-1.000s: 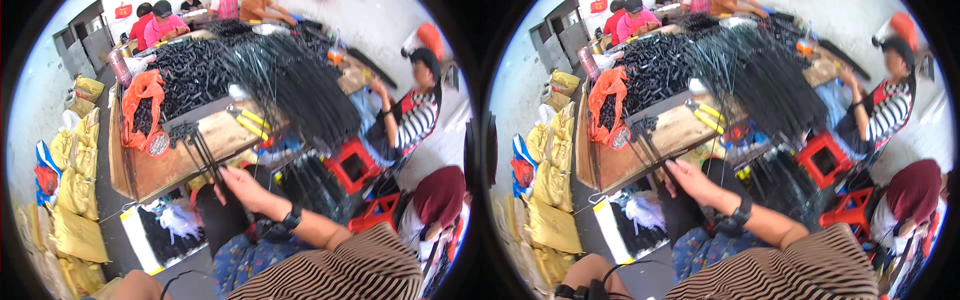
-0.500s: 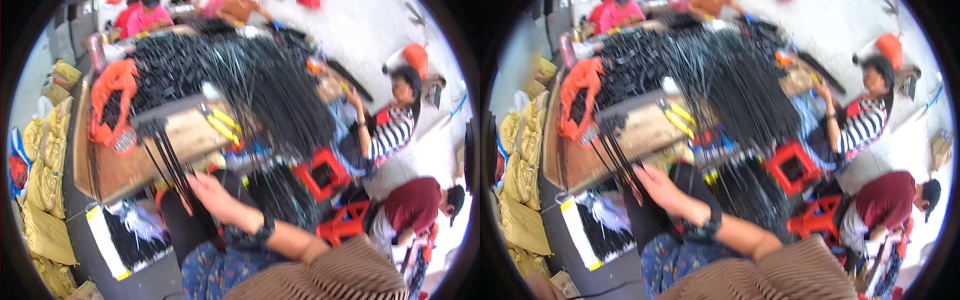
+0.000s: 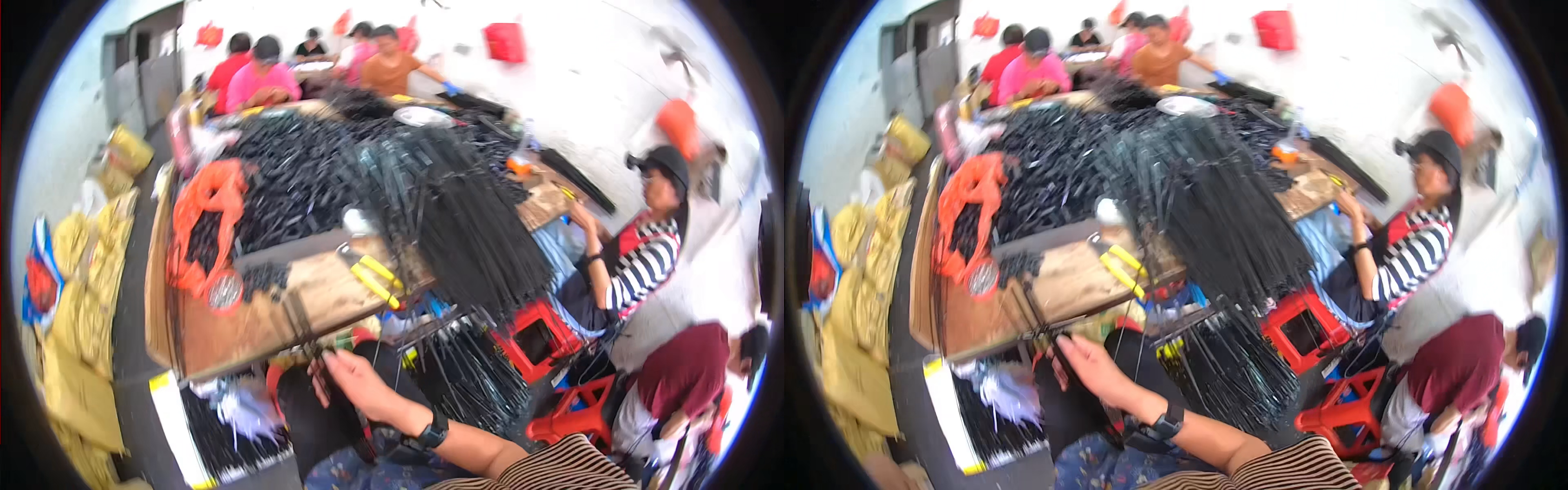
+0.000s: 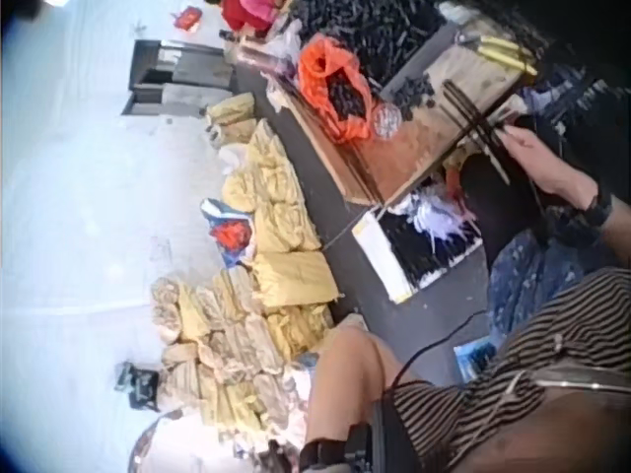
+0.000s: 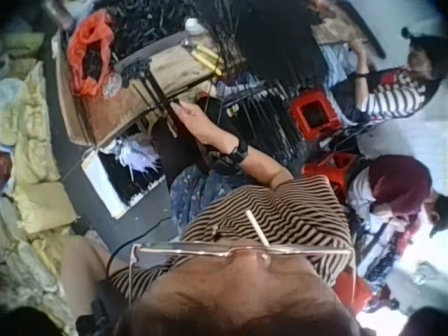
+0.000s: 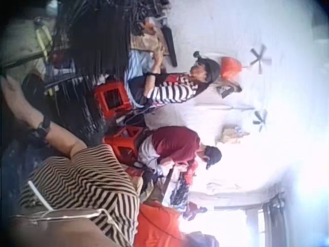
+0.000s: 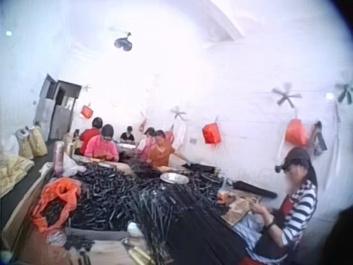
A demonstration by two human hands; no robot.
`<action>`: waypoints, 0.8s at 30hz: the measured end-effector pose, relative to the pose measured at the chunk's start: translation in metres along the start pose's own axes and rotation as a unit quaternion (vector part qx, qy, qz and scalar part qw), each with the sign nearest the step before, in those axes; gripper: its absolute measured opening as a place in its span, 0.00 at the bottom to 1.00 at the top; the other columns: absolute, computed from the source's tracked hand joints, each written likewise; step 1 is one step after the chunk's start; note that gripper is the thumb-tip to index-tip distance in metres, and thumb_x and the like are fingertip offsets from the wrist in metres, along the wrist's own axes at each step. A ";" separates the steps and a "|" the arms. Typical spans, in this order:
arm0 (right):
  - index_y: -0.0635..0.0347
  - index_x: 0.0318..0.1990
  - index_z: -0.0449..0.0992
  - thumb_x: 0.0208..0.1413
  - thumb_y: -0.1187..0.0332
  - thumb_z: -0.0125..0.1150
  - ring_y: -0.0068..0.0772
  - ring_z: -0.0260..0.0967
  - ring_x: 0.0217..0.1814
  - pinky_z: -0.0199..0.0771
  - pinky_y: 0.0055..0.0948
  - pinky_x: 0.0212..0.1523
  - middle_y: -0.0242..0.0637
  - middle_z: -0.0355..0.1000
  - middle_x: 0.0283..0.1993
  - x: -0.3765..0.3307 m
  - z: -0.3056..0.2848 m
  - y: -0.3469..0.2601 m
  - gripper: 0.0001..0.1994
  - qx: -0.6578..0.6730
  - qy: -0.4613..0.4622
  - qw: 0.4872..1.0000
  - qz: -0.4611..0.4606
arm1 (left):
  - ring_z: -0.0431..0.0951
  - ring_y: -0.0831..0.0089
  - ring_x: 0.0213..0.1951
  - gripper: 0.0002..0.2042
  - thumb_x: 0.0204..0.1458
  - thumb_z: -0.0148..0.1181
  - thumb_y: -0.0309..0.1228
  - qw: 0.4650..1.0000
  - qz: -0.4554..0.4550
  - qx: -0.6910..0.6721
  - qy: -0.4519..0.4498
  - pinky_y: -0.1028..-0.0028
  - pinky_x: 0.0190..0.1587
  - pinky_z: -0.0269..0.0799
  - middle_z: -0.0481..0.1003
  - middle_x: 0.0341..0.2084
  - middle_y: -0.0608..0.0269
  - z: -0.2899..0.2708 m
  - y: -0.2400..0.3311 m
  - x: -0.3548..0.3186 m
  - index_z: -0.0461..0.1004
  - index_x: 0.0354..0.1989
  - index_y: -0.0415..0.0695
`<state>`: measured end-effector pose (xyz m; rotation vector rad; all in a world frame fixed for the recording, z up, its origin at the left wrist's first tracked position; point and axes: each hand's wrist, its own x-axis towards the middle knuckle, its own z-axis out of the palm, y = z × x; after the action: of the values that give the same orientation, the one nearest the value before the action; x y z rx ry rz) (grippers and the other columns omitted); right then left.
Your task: Assembling components for umbrella manufacturing at a workbench.
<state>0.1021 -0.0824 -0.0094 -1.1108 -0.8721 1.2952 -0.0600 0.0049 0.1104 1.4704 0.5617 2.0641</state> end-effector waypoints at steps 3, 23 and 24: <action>0.62 0.40 0.68 0.68 0.62 0.37 0.22 0.66 0.26 0.68 0.21 0.30 0.33 0.69 0.27 -0.014 0.004 0.010 0.15 0.077 0.022 0.997 -0.001 | 0.73 0.63 0.50 0.18 0.55 0.43 0.28 0.999 0.015 0.029 0.023 0.69 0.55 0.66 0.70 0.49 0.48 0.013 0.002 -0.006 0.66 0.53 0.34; 0.60 0.34 0.69 0.66 0.59 0.43 0.16 0.61 0.21 0.64 0.19 0.22 0.27 0.66 0.23 0.011 -0.015 0.004 0.15 0.096 0.017 0.995 -0.029 | 0.73 0.62 0.50 0.18 0.55 0.43 0.29 0.972 -0.003 0.050 -0.229 0.68 0.56 0.66 0.70 0.48 0.47 0.007 0.022 0.002 0.66 0.52 0.34; 0.60 0.34 0.69 0.66 0.59 0.44 0.16 0.61 0.21 0.64 0.19 0.22 0.26 0.66 0.23 0.011 -0.017 0.003 0.15 0.093 0.020 0.995 -0.028 | 0.73 0.62 0.50 0.18 0.55 0.43 0.29 0.971 0.005 0.051 -0.234 0.68 0.56 0.66 0.70 0.48 0.47 0.009 0.022 0.006 0.66 0.52 0.34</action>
<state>0.1186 -0.0743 -0.0177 -0.9561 -0.7318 1.2751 -0.0575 -0.0086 0.1310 1.9418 0.4708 1.6261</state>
